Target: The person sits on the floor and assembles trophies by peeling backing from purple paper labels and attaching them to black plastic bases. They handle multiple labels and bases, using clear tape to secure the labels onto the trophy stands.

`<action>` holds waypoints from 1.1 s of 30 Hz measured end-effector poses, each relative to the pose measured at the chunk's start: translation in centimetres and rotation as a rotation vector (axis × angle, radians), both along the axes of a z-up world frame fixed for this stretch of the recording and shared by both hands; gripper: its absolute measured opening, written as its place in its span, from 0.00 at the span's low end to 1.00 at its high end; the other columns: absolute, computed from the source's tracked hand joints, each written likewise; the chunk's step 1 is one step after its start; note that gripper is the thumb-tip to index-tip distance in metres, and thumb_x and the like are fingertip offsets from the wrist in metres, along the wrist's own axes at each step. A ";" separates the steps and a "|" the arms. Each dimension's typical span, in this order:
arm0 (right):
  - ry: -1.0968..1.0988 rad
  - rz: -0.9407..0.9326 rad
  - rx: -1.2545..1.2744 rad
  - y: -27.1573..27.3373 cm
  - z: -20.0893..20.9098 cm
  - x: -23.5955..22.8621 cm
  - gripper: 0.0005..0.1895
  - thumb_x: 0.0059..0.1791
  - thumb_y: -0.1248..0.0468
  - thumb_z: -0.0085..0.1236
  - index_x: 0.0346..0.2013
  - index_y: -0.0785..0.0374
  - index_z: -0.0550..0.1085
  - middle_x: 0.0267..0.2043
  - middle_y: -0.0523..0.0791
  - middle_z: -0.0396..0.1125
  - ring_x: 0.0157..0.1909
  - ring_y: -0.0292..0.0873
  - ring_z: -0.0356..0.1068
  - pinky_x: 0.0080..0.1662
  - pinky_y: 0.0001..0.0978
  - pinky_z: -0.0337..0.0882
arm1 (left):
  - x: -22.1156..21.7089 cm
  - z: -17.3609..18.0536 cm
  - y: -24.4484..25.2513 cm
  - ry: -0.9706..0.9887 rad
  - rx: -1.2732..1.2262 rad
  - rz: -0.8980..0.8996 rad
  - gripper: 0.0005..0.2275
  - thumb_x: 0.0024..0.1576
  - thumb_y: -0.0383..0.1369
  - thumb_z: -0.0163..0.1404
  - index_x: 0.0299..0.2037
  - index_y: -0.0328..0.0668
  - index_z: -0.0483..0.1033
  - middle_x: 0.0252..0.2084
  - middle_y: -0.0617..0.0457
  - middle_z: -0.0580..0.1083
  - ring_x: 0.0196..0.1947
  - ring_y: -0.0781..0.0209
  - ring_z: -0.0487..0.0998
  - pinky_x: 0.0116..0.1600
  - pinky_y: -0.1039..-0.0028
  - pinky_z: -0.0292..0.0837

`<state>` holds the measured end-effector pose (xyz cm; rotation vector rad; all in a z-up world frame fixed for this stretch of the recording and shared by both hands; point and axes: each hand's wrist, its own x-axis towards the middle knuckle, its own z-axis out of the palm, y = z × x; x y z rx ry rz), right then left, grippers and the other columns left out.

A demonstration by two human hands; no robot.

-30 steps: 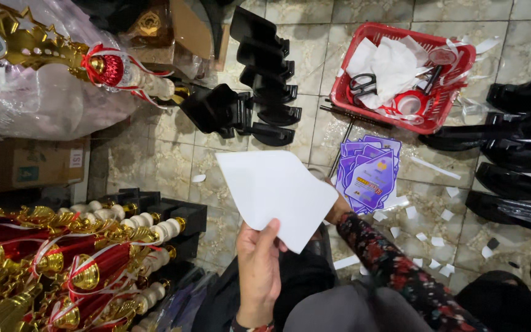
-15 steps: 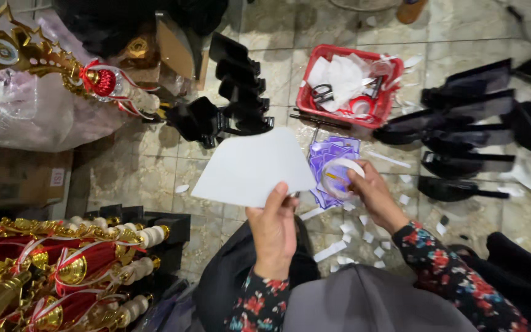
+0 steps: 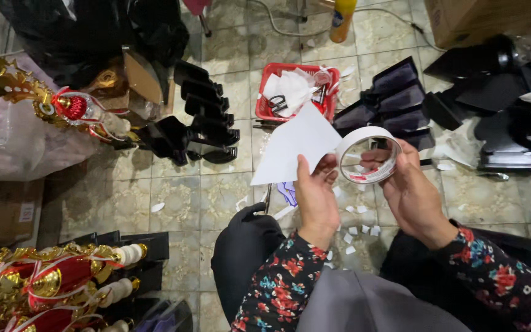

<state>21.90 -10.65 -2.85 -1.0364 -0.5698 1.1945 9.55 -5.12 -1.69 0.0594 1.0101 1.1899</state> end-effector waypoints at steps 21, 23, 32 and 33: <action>-0.986 0.225 0.145 -1.4 5.0 1.4 0.16 0.42 0.64 0.59 0.45 0.61 0.74 0.40 0.47 0.67 0.43 0.45 0.70 0.47 0.35 0.69 | 0.0 -1.4 0.5 0.767 0.429 -0.512 0.16 0.60 0.40 0.41 0.28 0.36 0.73 0.18 0.52 0.70 0.19 0.63 0.72 0.25 0.77 0.69; -0.825 0.240 0.130 -1.0 4.9 1.7 0.16 0.41 0.71 0.57 0.43 0.69 0.73 0.39 0.53 0.65 0.41 0.49 0.70 0.46 0.37 0.71 | 0.3 2.4 0.3 0.515 0.305 -0.355 0.12 0.59 0.38 0.42 0.29 0.39 0.71 0.17 0.54 0.70 0.16 0.69 0.71 0.21 0.85 0.67; -0.665 0.119 -0.047 -1.2 3.2 1.5 0.12 0.50 0.73 0.37 0.45 0.67 0.67 0.21 0.47 0.65 0.28 0.41 0.68 0.36 0.33 0.68 | 0.2 3.8 -1.4 0.293 0.215 -0.251 0.18 0.60 0.37 0.43 0.52 0.27 0.66 0.38 0.43 0.73 0.38 0.59 0.75 0.48 0.66 0.72; -0.664 0.116 -0.050 -1.2 2.8 1.6 0.12 0.50 0.73 0.37 0.45 0.67 0.67 0.21 0.47 0.65 0.28 0.41 0.68 0.36 0.33 0.68 | 0.4 3.0 -1.7 0.292 0.214 -0.255 0.18 0.60 0.37 0.43 0.52 0.27 0.66 0.38 0.43 0.73 0.38 0.59 0.75 0.48 0.66 0.72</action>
